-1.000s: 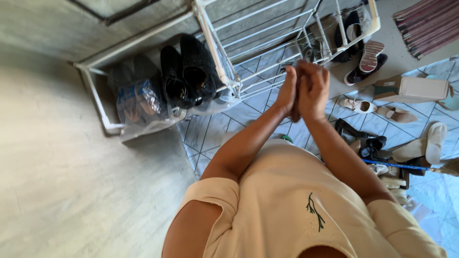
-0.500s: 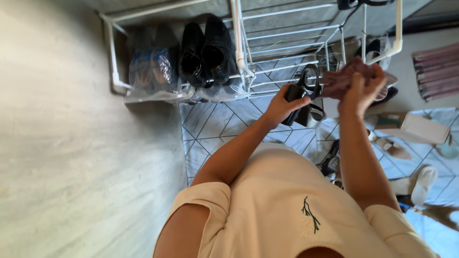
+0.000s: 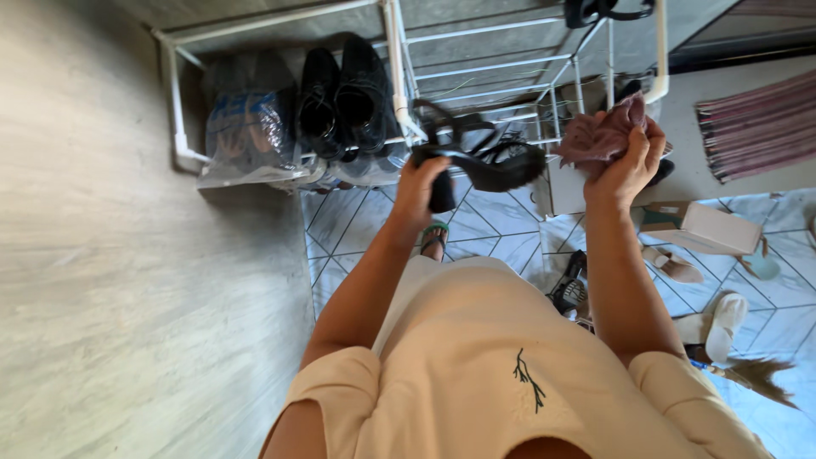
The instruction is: The person wipes a pair of black sandals with a cloth, then places them on a white metal shoe rack. The person repeats this process with a second pair of black sandals, wiping them thoroughly before placing them on the rack.
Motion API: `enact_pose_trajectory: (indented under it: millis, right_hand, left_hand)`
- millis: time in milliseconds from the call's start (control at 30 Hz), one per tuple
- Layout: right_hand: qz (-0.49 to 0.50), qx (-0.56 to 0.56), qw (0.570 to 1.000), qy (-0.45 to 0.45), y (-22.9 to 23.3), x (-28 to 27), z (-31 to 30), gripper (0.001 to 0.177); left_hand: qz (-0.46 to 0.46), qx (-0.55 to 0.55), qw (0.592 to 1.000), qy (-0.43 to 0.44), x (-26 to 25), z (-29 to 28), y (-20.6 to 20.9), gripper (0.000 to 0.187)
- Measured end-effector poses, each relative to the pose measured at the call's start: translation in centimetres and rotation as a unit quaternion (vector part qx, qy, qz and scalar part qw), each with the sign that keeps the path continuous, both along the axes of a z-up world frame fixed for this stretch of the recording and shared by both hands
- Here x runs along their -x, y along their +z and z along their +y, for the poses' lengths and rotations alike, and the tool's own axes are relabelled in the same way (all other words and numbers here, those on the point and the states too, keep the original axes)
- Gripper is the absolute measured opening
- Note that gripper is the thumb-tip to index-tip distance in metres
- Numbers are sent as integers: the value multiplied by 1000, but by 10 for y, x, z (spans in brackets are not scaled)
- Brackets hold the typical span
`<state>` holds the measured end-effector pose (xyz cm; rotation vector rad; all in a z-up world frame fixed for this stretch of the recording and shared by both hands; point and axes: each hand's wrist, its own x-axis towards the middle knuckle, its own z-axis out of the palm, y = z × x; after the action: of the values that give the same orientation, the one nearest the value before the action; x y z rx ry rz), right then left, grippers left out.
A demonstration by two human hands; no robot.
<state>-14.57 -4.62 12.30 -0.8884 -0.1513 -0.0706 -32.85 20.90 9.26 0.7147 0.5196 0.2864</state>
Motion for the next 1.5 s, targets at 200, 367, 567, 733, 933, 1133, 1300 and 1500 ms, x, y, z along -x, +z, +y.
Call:
enact_pose_trajectory:
  millis: [200, 367, 567, 733, 933, 1133, 1300, 1500]
  right_hand:
    - [-50, 119, 990, -50, 44, 46, 32, 27]
    - [-466, 699, 518, -161, 49, 88, 74, 35]
    - [-437, 564, 692, -112, 32, 64, 53, 29]
    - [-226, 480, 837, -137, 25, 55, 48, 34]
    - [-373, 582, 674, -262, 4, 78, 40, 37]
    - [-78, 183, 980, -23, -20, 6, -23, 38]
    - [41, -37, 965, 256, 15, 4, -70, 40]
    - [-47, 5, 983, 179, 106, 56, -65, 63]
  left_hand:
    - [-14, -93, 990, 108, 2, -14, 19, 44]
    - [-3, -19, 993, 120, -15, -47, 35, 40]
    - [-13, 4, 996, 92, -24, -49, 36, 37]
    - [-14, 37, 997, 70, -27, -55, 26, 37]
    - [-13, -5, 998, 63, -40, -70, 26, 40]
    - [-120, -47, 992, -3, -46, -78, 19, 48]
    - [-228, -1, 969, -96, -48, -59, 15, 51]
    - [-269, 89, 937, -205, -51, -55, 14, 44]
